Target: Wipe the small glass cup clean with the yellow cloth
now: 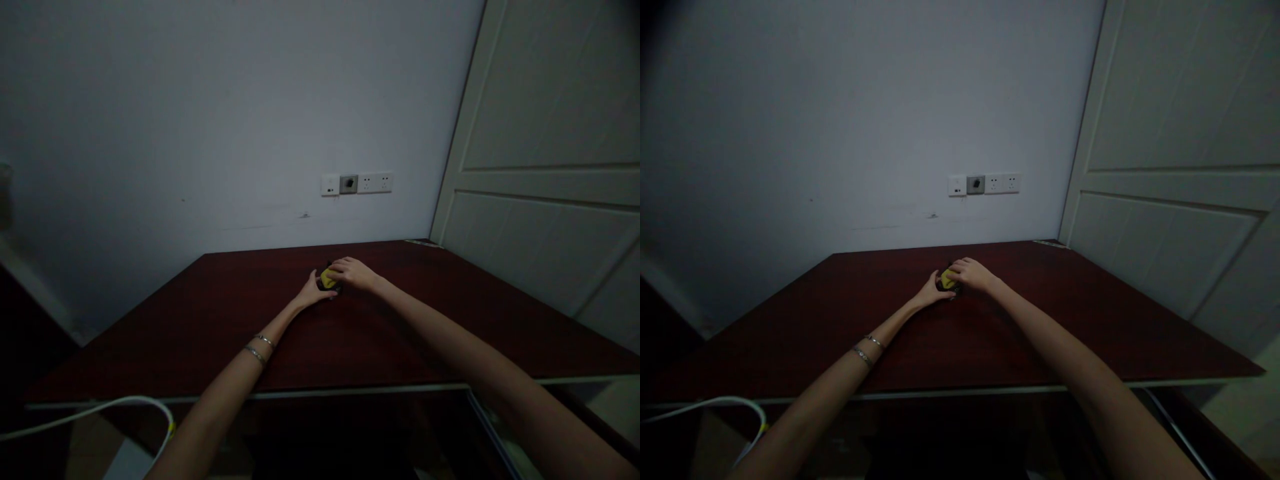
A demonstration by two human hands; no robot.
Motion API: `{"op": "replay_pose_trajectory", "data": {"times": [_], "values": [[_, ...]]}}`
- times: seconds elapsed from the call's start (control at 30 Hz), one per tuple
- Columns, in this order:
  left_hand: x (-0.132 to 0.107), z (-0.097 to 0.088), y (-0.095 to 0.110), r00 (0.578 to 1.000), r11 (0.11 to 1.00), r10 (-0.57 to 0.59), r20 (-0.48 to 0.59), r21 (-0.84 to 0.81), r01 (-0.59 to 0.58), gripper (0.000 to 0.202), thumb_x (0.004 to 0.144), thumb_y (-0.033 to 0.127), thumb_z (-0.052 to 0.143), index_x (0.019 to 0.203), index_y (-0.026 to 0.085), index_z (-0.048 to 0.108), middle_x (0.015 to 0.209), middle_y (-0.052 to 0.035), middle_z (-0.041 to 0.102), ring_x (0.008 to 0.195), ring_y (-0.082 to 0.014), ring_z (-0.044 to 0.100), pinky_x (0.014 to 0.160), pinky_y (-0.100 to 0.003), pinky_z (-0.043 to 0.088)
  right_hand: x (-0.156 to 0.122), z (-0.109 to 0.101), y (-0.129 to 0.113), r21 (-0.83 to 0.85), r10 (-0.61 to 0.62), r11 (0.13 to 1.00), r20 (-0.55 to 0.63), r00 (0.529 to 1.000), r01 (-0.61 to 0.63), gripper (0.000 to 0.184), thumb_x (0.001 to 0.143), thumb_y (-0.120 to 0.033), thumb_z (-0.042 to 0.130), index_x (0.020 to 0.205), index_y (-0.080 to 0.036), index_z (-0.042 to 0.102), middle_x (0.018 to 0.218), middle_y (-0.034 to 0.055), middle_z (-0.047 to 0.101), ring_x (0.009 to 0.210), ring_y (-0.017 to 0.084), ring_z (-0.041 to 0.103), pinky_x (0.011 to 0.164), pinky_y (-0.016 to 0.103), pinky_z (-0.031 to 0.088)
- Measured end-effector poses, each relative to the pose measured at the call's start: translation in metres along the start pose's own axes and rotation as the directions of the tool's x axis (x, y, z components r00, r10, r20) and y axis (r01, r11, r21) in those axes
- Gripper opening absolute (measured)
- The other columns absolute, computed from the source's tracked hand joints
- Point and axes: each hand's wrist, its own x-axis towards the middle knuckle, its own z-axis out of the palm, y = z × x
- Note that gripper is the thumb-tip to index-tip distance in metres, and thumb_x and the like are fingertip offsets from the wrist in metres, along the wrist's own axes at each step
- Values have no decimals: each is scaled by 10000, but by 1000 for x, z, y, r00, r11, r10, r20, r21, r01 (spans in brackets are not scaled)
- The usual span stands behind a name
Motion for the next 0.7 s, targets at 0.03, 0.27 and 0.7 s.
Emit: {"op": "replay_pose_trajectory", "data": {"times": [0.03, 0.27, 0.7], "values": [[0, 0, 0, 1000, 1000, -7, 0, -2, 7, 1047, 390, 268, 832, 1285, 105, 313, 1152, -180, 553, 1084, -260, 520, 979, -397, 341, -1, 1, 1, -4, -4, 1000, 12, 1000, 4, 269, 821, -207, 529, 1084, -221, 581, 1081, 104, 604, 1043, 214, 502, 853, 348, 355], [-6, -3, 5, 999, 993, -4, -37, 114, 8, 749, 414, 326, 820, 1067, 104, 527, 1005, -144, 631, 952, -254, 588, 869, -355, 426, -2, 1, 4, 47, -51, 998, 19, 998, 50, 206, 792, -216, 573, 979, -273, 641, 1131, 70, 589, 1079, 219, 468, 894, 398, 308], [-8, -5, 8, 999, 938, 17, 27, 347, -26, 737, 489, 465, 755, 1107, 130, 532, 1041, -110, 629, 950, -236, 587, 814, -314, 445, 15, -9, 14, -142, -39, 985, 394, 918, 102, 426, 836, -208, 494, 1159, -486, 482, 1331, 23, 437, 1036, 250, 483, 750, 361, 382]]}}
